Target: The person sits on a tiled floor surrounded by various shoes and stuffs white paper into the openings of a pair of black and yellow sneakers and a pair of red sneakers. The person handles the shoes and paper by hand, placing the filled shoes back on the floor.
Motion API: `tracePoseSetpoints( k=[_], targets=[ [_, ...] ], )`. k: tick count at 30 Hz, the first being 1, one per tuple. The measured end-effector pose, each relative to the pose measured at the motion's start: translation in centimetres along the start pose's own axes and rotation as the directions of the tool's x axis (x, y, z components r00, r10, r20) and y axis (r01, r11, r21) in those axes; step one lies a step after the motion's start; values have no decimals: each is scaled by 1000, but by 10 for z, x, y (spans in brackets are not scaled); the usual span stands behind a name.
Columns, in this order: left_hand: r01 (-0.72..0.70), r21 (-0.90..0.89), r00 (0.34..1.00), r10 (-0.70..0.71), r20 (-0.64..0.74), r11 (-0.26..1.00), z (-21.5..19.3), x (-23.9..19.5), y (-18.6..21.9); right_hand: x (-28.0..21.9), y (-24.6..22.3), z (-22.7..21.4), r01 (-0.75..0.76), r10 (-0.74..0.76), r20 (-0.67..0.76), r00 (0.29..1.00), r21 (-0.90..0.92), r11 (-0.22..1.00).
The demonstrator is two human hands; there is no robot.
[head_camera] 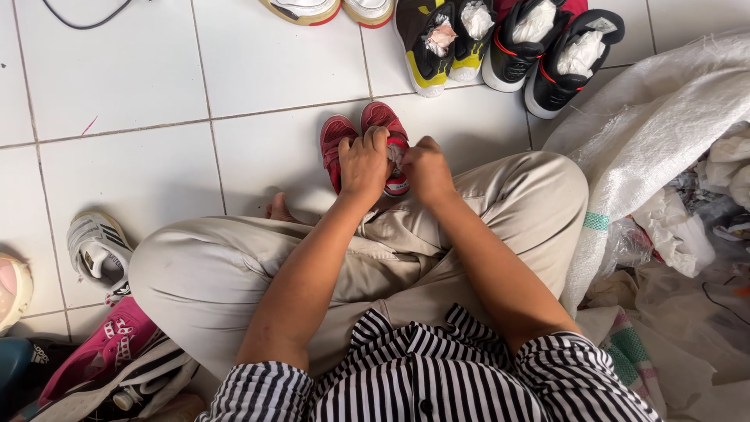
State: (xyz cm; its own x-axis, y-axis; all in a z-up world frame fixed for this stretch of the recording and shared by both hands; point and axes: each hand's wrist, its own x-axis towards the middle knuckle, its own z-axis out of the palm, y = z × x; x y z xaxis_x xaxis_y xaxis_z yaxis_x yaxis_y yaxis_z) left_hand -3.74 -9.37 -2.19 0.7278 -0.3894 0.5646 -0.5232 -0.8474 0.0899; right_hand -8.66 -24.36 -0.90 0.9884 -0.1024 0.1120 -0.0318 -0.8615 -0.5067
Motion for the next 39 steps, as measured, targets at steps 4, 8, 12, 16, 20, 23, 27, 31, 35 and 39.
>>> tracePoseSetpoints(
  k=[4, 8, 12, 16, 20, 23, 27, 31, 35, 39],
  targets=[
    [17, -59, 993, -10, 114, 998, -6, -1, -1, 3, -35, -21, 83, 21, 291, 956, -340, 937],
    [35, -126, 991, -19, 129, 991, -7, -2, 1, 9, -36, -24, -99, 343, 577, 741, -411, 906],
    [-7, -48, 992, 13, 128, 999, -4, -6, -1, 3, -46, -35, 86, 247, 730, 637, -386, 919],
    [-29, -66, 962, 46, 268, 997, 2, -12, -7, -8, -39, -15, -127, 377, 617, 691, -410, 903],
    [-60, -100, 961, 85, 262, 993, -27, -9, 3, -45, -38, -105, -101, 159, 517, 841, -139, 985],
    [-61, -122, 969, 88, 232, 991, -49, -11, 12, -71, 18, -162, 126, -92, -219, 971, 145, 981],
    [-200, -155, 972, 215, 91, 967, -57, -10, 20, -110, 170, -240, -100, 61, -708, 703, -14, 995],
    [-422, -167, 904, 427, -4, 891, -40, -16, 25, -138, 300, -256, -354, 215, -794, 569, -1, 935],
    [-482, -149, 862, 498, 98, 864, -9, -36, 24, -117, 318, -241, -401, 416, -533, 736, 152, 903],
    [-441, -116, 869, 456, 192, 890, -21, -34, 28, -123, 348, -236, -510, 536, -487, 690, 200, 837]
  ],
)
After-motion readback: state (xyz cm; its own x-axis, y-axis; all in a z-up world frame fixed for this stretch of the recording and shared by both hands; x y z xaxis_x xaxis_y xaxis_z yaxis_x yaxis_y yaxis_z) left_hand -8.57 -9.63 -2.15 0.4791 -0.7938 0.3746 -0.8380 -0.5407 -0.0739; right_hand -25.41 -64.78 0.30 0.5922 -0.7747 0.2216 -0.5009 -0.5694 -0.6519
